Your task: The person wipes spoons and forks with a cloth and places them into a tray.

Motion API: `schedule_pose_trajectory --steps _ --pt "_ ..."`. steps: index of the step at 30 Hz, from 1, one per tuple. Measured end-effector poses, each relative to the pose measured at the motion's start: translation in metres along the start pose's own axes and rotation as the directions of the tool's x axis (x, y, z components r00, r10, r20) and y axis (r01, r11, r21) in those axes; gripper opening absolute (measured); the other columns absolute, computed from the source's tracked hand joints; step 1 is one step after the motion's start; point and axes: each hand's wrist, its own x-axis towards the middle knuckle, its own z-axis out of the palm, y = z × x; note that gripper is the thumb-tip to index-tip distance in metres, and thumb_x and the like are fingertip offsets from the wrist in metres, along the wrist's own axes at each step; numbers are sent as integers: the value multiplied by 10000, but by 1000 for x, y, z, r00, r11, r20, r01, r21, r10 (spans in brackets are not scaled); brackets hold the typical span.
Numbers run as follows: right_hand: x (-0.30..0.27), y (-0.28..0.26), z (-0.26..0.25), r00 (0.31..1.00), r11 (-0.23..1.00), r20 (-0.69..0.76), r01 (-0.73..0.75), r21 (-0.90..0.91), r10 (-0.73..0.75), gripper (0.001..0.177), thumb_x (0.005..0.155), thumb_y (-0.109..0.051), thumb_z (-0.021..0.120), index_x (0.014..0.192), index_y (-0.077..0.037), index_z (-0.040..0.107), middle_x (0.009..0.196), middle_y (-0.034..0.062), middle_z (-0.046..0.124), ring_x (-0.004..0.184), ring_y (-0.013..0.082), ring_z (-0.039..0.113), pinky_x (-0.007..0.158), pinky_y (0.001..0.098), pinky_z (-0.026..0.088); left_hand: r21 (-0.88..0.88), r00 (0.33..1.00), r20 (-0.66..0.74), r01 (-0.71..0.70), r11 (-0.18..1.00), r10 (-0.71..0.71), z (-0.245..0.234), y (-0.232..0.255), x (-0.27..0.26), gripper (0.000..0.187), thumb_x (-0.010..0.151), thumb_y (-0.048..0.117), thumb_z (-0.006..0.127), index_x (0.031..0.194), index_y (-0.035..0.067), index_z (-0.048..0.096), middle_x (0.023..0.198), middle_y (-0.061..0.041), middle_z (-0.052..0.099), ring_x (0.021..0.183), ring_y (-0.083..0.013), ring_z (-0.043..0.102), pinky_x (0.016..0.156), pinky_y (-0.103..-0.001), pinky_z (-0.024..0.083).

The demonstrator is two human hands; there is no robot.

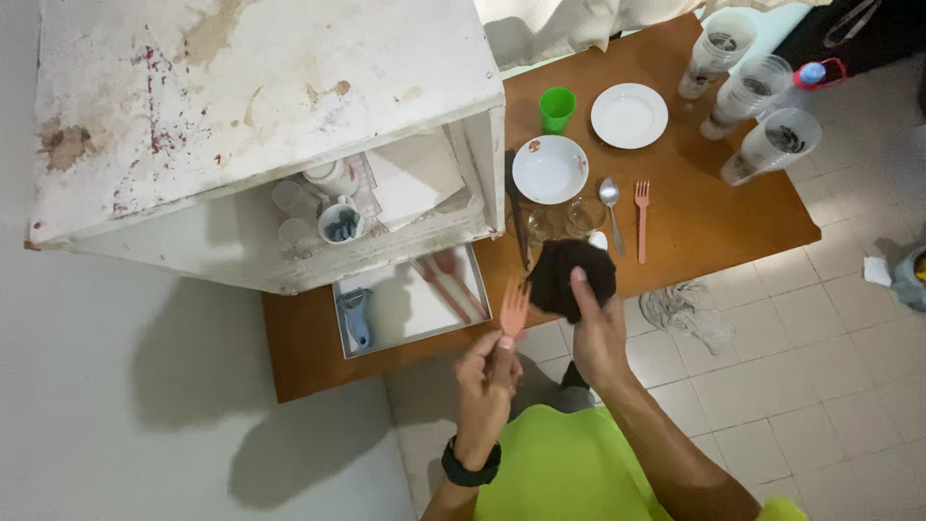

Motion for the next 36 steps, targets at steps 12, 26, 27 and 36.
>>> schedule_pose_trajectory --steps 12,26,27,36 --pt "-28 -6 24 933 966 260 -260 5 250 344 981 -287 541 1212 -33 567 575 52 592 306 143 460 268 302 361 -276 967 250 34 960 38 4 -11 6 325 1070 200 573 1060 -94 713 790 -97 707 592 -108 635 541 -255 526" --pt "-22 22 13 939 939 345 119 -323 0 273 1013 -111 591 1233 46 631 913 160 635 818 243 584 725 398 466 -71 966 -105 -243 967 235 -16 -6 28 233 1005 167 624 1134 -13 698 1011 -54 737 916 -113 694 819 -249 555" --pt "-26 20 15 867 915 467 318 -250 -174 309 947 -87 604 1219 59 584 1052 129 694 989 222 672 869 382 531 -180 970 -75 -240 954 230 -16 3 30 286 1014 193 601 1207 -2 681 1099 -46 740 1004 -101 686 884 -242 539" --pt "-18 30 -2 912 916 375 0 -401 164 332 990 -225 551 1247 -27 620 1055 71 745 1010 208 677 930 392 525 -225 978 -135 -188 956 160 -36 7 36 323 1072 228 620 1016 -58 760 815 -76 705 719 -127 657 665 -274 545"
